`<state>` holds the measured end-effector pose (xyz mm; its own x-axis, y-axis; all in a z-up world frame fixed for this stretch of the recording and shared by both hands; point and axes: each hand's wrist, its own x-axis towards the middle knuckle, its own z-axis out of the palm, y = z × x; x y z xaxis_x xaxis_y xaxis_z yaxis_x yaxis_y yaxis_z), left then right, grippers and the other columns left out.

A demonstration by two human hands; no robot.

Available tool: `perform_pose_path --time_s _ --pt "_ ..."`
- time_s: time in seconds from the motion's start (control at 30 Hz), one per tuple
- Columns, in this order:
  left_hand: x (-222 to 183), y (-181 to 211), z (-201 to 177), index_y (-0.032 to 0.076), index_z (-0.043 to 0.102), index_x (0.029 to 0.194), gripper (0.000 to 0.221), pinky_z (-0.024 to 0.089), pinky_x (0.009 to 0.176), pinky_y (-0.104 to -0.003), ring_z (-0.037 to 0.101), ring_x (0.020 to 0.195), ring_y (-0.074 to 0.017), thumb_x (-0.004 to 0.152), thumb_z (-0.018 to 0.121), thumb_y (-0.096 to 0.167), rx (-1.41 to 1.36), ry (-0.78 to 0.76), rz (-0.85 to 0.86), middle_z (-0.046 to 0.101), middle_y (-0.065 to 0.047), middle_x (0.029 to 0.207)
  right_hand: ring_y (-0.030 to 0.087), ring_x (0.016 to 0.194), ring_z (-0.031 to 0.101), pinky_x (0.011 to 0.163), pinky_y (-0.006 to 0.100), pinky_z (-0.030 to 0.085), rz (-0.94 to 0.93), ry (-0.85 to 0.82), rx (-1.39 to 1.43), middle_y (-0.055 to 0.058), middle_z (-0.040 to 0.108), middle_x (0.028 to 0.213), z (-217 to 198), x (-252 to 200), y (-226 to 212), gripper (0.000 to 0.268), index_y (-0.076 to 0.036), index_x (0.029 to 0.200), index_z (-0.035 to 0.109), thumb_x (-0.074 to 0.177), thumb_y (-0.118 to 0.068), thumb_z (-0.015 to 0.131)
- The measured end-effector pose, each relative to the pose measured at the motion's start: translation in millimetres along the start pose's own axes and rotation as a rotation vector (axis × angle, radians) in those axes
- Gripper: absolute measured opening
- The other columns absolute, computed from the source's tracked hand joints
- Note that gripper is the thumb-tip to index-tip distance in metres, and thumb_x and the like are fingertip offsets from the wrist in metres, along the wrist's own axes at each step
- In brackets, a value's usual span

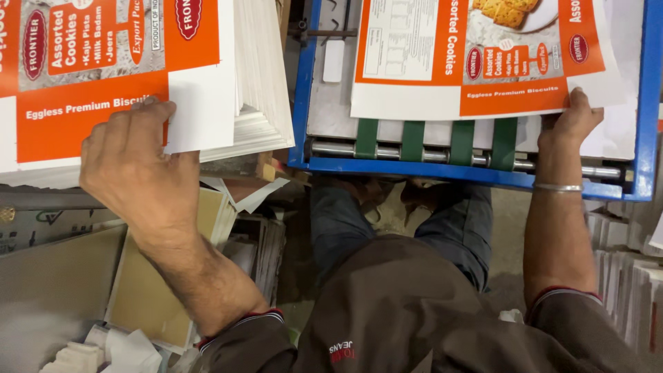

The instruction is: The person picks up paper sheets from a stack and feeds them one by one into the intake rollers of a printing or processing machine.

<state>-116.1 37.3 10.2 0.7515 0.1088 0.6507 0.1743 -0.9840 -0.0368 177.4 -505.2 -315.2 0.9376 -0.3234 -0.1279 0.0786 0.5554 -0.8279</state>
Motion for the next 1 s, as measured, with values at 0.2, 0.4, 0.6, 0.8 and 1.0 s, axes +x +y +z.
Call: perform_pose_path --time_s 0.2,0.4,0.6,0.8,1.0 --pt "5.2 7.0 -4.8 0.008 0.075 0.109 0.02 0.049 0.087 -0.041 0.063 0.09 -0.027 0.091 0.083 0.009 0.023 0.004 0.007 0.067 -0.006 0.096 0.033 0.106 0.078 0.082 0.048 0.071 0.169 0.124 -0.067 0.018 0.068 0.121 -2.8 40.9 19.1 0.033 0.0 0.133 0.049 0.104 -0.016 0.054" --pt "13.7 10.6 -13.7 0.007 0.074 0.114 0.029 0.05 0.087 -0.039 0.065 0.095 -0.026 0.085 0.081 0.006 0.027 -0.055 0.039 0.071 -0.007 0.104 0.028 0.09 0.07 0.072 0.041 0.062 0.375 0.079 -0.107 0.017 0.066 0.112 -19.8 37.8 32.8 0.039 0.001 0.131 0.053 0.108 -0.031 0.05" --pt "29.1 -14.0 -39.0 0.0 0.073 0.117 0.041 0.053 0.081 -0.039 0.069 0.09 -0.0286 0.079 0.084 0.009 -0.111 -0.282 0.14 0.072 -0.013 0.108 0.03 0.099 0.069 0.087 0.044 0.065 0.303 0.022 -0.191 0.018 0.066 0.114 -34.4 -44.8 28.5 0.033 0.004 0.131 0.054 0.109 -0.02 0.053" --pt "25.8 -55.9 4.0 -0.006 0.065 0.127 0.017 0.049 0.088 -0.028 0.061 0.1 -0.0187 0.111 0.061 -0.002 -0.728 0.143 -0.196 0.066 -0.008 0.116 0.034 0.115 0.069 0.1 0.045 0.062 0.306 -0.339 -0.119 0.022 0.065 0.125 73.4 -136.1 -23.9 0.039 0.007 0.135 0.053 0.111 -0.022 0.061" --pt "8.3 100.8 40.1 -0.004 0.062 0.134 0.039 0.042 0.119 -0.048 0.057 0.131 -0.033 0.1 0.067 0.014 -0.289 -0.021 0.311 0.064 -0.018 0.132 0.03 0.122 0.068 0.103 0.043 0.059 0.327 -0.968 0.153 0.016 0.068 0.131 189.1 -231.9 -79.5 0.047 0.0 0.144 0.054 0.108 -0.029 0.06"
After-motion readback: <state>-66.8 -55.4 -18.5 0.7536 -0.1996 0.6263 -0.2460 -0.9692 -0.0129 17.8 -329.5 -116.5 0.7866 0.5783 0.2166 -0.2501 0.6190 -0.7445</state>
